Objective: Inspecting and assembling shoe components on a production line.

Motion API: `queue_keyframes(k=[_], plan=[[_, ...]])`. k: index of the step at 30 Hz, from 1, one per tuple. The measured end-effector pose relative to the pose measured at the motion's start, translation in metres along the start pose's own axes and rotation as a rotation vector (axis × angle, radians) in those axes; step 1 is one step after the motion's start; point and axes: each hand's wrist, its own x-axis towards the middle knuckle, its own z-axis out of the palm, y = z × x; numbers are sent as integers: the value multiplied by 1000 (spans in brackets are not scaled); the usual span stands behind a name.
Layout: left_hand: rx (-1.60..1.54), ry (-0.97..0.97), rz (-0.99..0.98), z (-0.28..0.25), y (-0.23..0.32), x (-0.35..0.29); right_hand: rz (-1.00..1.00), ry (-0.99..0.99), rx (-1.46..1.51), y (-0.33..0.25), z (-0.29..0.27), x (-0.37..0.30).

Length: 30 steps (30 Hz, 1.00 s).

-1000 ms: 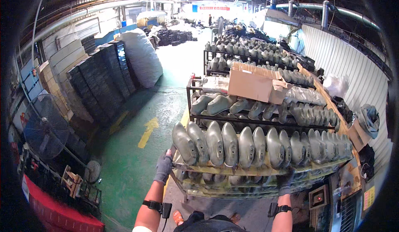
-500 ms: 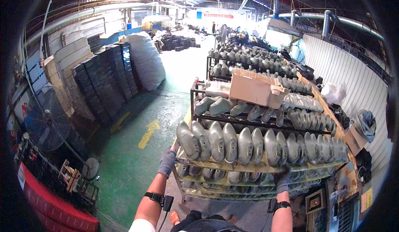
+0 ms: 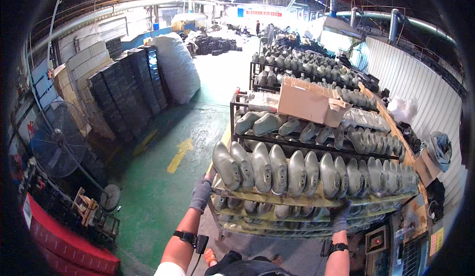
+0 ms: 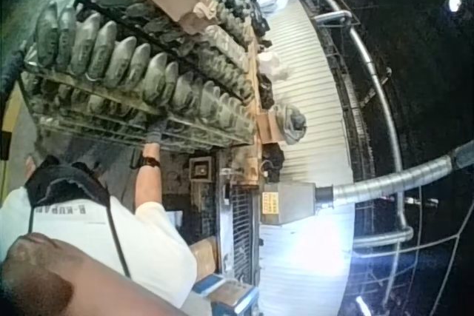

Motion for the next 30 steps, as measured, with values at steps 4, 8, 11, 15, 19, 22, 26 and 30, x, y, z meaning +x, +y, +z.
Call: queue_keyframes(k=[4,8,11,15,19,22,26,30], plan=[[58,-21,13,6,4,2,-43,-23,8,-3,-5,-5],[88,38,24,-3,-5,2,5,-32,104,0,12,-10],[118,102,100,4,-13,6,-25,10,140,2,-2,-6],[-47,75,37,10,-13,2,-146,-65,93,7,-21,5],[-31,110,49,3,3,-6,-234,-6,-27,22,-32,9],[27,139,126,8,16,-6,-252,-49,9,24,-55,18],[129,126,109,6,30,-7,-281,-109,-7,25,-92,23],[187,114,113,8,45,-10,-319,-90,64,24,-96,19]])
